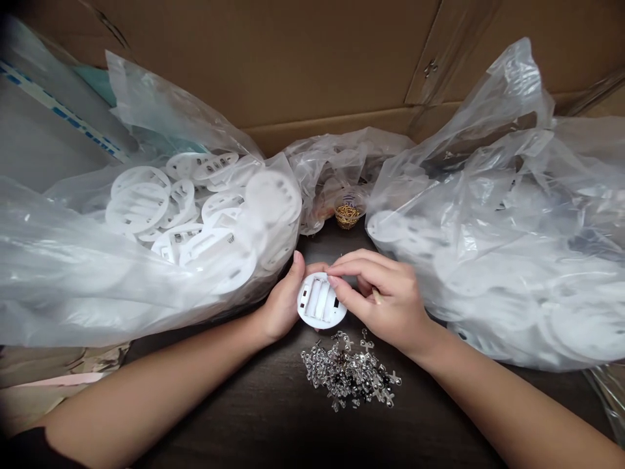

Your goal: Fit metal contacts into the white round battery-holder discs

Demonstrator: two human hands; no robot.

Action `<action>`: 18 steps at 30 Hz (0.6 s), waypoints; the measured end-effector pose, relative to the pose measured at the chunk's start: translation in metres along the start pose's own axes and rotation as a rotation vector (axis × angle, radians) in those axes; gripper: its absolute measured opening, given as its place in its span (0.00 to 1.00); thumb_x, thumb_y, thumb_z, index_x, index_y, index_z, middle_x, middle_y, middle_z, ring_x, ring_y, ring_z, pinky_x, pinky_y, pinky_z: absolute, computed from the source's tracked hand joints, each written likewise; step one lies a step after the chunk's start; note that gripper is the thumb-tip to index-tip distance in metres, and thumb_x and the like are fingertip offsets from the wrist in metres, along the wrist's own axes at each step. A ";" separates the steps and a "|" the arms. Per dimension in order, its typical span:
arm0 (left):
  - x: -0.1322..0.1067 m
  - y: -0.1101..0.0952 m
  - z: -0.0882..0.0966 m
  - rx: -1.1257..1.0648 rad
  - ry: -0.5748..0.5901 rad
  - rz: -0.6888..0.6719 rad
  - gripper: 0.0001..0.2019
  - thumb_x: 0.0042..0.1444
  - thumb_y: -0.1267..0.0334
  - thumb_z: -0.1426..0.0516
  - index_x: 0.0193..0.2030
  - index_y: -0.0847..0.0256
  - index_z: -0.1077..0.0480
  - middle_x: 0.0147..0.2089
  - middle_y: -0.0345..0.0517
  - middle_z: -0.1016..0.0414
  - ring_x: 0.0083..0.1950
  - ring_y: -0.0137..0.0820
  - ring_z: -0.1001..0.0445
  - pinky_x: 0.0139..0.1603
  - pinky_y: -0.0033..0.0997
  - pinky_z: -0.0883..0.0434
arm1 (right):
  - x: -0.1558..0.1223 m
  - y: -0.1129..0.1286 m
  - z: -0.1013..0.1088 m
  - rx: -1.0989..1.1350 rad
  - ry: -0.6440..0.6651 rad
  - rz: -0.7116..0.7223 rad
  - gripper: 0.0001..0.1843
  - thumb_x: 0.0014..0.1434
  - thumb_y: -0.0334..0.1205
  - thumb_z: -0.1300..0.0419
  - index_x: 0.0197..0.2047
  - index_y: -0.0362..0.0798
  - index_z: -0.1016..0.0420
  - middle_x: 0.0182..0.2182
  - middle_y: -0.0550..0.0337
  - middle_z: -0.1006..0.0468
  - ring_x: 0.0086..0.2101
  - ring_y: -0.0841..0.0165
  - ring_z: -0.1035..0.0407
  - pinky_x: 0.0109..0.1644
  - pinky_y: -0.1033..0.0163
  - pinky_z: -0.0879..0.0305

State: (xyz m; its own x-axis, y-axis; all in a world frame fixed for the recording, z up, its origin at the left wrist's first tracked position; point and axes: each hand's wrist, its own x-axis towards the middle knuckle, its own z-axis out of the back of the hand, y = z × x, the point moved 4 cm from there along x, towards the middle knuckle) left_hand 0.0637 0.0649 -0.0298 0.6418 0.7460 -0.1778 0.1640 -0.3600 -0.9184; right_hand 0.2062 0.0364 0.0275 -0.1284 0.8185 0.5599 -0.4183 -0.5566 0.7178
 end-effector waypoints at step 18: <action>-0.001 0.002 -0.002 0.103 0.021 -0.069 0.44 0.60 0.26 0.69 0.45 0.62 0.28 0.21 0.41 0.33 0.20 0.27 0.33 0.18 0.24 0.38 | 0.000 0.001 -0.011 -0.056 0.073 0.109 0.11 0.58 0.26 0.33 0.43 0.47 0.20 0.43 0.55 0.19 0.26 0.76 0.32 0.27 0.66 0.35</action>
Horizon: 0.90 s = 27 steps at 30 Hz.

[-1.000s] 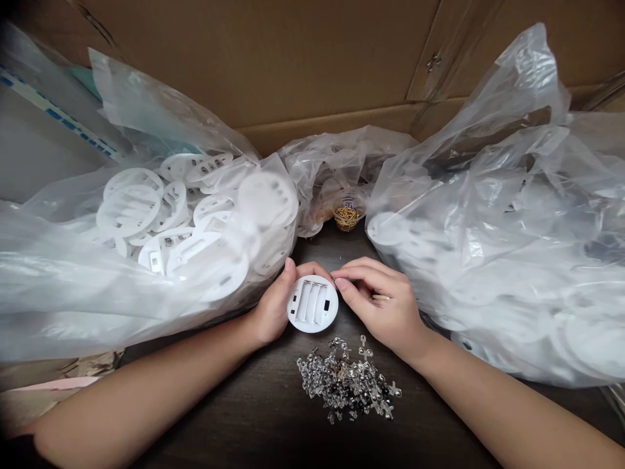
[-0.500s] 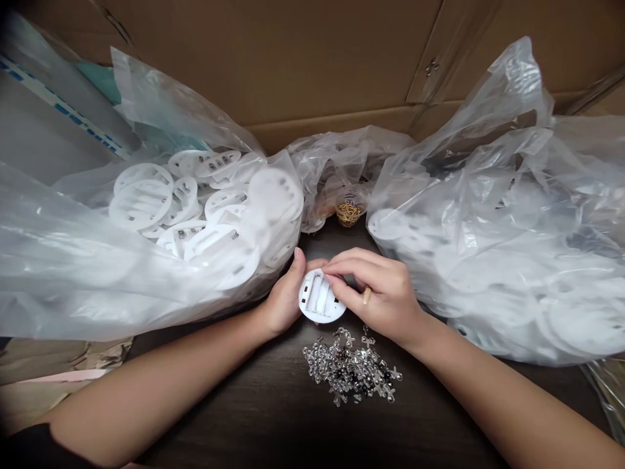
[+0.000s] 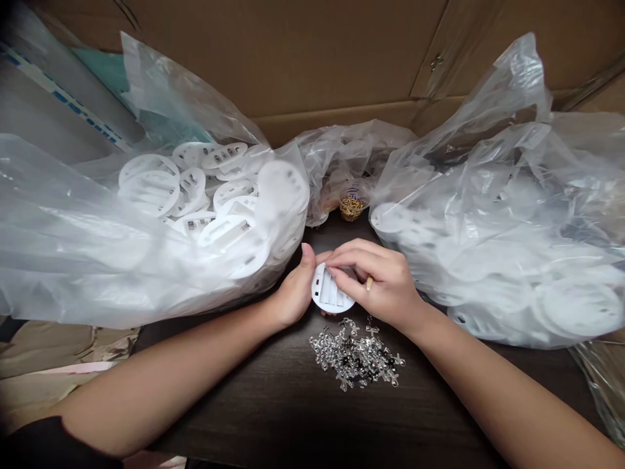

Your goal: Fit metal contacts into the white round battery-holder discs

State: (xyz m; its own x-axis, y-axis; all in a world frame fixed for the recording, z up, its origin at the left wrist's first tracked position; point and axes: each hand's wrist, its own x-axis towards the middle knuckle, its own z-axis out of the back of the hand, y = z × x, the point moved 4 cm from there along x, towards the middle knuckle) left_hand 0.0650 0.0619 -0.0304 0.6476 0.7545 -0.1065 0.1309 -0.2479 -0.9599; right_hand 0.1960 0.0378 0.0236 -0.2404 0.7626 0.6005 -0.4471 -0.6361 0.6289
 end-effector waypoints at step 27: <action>-0.003 0.000 -0.001 0.086 0.009 0.011 0.43 0.60 0.26 0.67 0.43 0.61 0.28 0.21 0.40 0.34 0.19 0.26 0.33 0.17 0.23 0.36 | -0.005 0.011 0.002 -0.364 0.231 0.124 0.09 0.63 0.30 0.37 0.46 0.49 0.21 0.48 0.53 0.21 0.40 0.65 0.23 0.42 0.60 0.24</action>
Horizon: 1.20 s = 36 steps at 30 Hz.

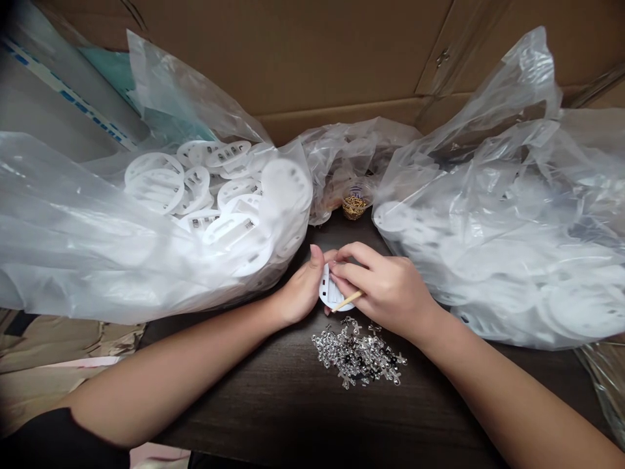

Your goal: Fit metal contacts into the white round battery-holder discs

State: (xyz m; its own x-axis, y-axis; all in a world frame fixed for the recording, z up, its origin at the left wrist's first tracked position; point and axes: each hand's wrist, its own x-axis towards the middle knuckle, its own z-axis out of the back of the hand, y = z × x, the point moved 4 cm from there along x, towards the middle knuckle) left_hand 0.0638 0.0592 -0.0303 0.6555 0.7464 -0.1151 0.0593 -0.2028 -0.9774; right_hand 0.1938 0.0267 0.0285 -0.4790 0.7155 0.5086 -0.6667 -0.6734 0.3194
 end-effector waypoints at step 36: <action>0.011 0.006 -0.026 -0.566 -0.215 0.195 0.16 0.57 0.51 0.50 0.31 0.62 0.33 0.20 0.44 0.30 0.17 0.32 0.29 0.12 0.25 0.42 | 0.067 -0.006 -0.003 1.142 -0.266 -0.518 0.32 0.70 0.63 0.57 0.20 0.53 0.58 0.16 0.67 0.59 0.14 0.72 0.62 0.15 0.61 0.57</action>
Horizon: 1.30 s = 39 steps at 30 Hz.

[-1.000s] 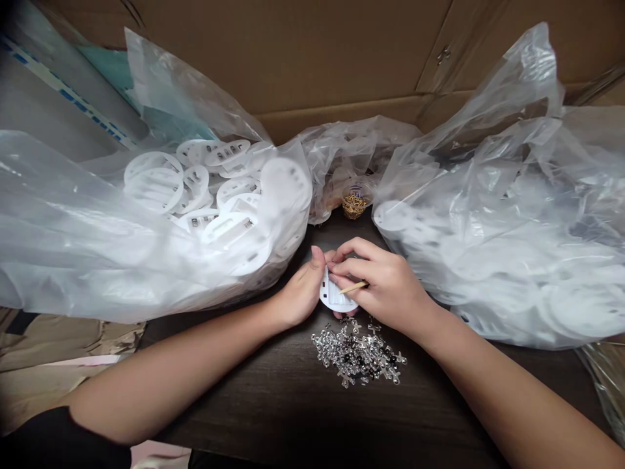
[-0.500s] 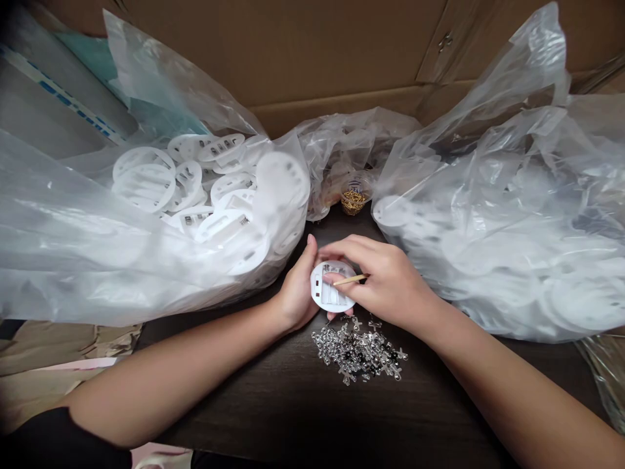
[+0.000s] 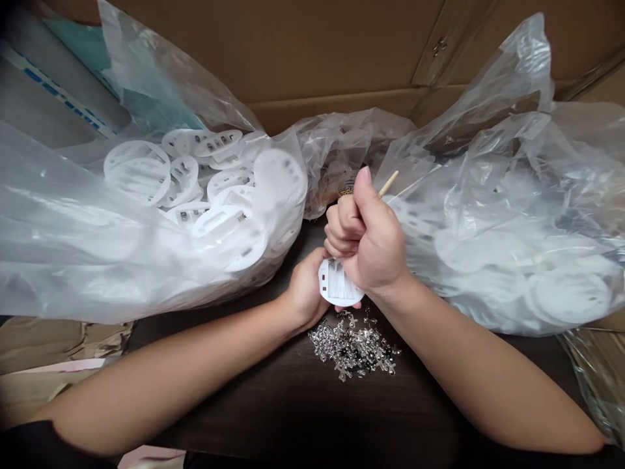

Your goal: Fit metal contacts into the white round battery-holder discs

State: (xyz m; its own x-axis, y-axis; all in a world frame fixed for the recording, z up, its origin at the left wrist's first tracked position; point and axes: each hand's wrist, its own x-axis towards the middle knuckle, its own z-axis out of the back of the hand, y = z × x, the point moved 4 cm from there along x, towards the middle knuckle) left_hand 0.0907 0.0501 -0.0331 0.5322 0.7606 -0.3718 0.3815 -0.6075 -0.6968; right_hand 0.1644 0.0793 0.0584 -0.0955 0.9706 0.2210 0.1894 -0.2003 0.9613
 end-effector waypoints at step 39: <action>0.010 0.014 -0.003 -0.023 0.122 -0.055 0.34 0.69 0.39 0.62 0.26 0.63 0.32 0.17 0.46 0.32 0.13 0.30 0.34 0.09 0.27 0.40 | -0.004 -0.020 0.008 0.408 0.007 -0.037 0.31 0.65 0.49 0.45 0.17 0.49 0.56 0.14 0.68 0.59 0.15 0.76 0.64 0.18 0.63 0.64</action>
State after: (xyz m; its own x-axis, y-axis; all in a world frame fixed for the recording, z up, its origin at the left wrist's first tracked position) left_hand 0.1037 0.0479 -0.0448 0.5970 0.7605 -0.2552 0.4290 -0.5715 -0.6995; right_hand 0.1686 0.0802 0.0372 -0.1156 0.9751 0.1894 0.5573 -0.0942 0.8250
